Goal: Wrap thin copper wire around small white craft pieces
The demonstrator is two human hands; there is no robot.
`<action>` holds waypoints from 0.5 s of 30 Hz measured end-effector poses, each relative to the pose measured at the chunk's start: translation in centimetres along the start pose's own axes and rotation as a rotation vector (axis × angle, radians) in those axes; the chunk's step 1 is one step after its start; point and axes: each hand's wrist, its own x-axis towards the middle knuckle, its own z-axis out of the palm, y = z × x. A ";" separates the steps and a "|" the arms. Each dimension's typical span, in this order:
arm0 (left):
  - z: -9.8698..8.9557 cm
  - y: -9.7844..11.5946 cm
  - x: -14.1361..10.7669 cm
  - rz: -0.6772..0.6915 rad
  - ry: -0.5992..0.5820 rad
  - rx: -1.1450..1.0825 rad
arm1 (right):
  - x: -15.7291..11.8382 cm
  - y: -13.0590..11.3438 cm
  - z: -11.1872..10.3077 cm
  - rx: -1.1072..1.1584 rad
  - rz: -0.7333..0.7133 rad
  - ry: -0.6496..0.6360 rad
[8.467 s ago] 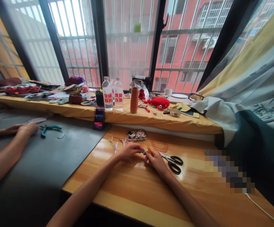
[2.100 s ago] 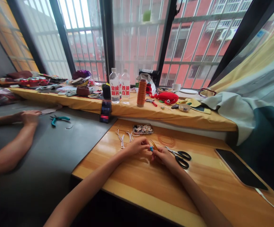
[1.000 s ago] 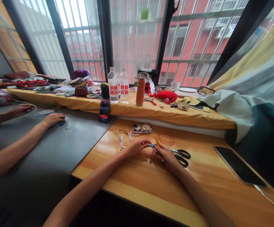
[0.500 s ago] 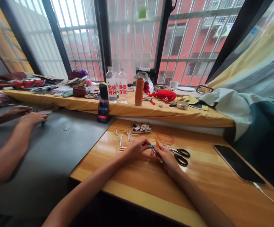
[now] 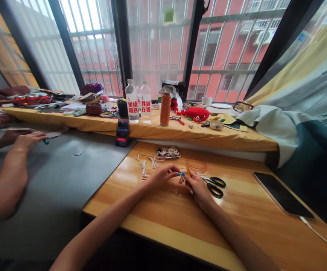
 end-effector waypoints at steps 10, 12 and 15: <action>0.2 -0.2 -0.1 -0.018 0.021 0.039 | 0.9 -0.9 -2.2 -0.814 -0.048 0.268; 0.1 -0.4 0.0 -0.038 0.041 0.043 | 0.8 -2.2 -5.3 -0.989 -0.004 0.501; 0.0 -0.5 0.2 -0.055 0.064 0.053 | -0.3 -3.7 -11.2 -1.232 0.248 0.838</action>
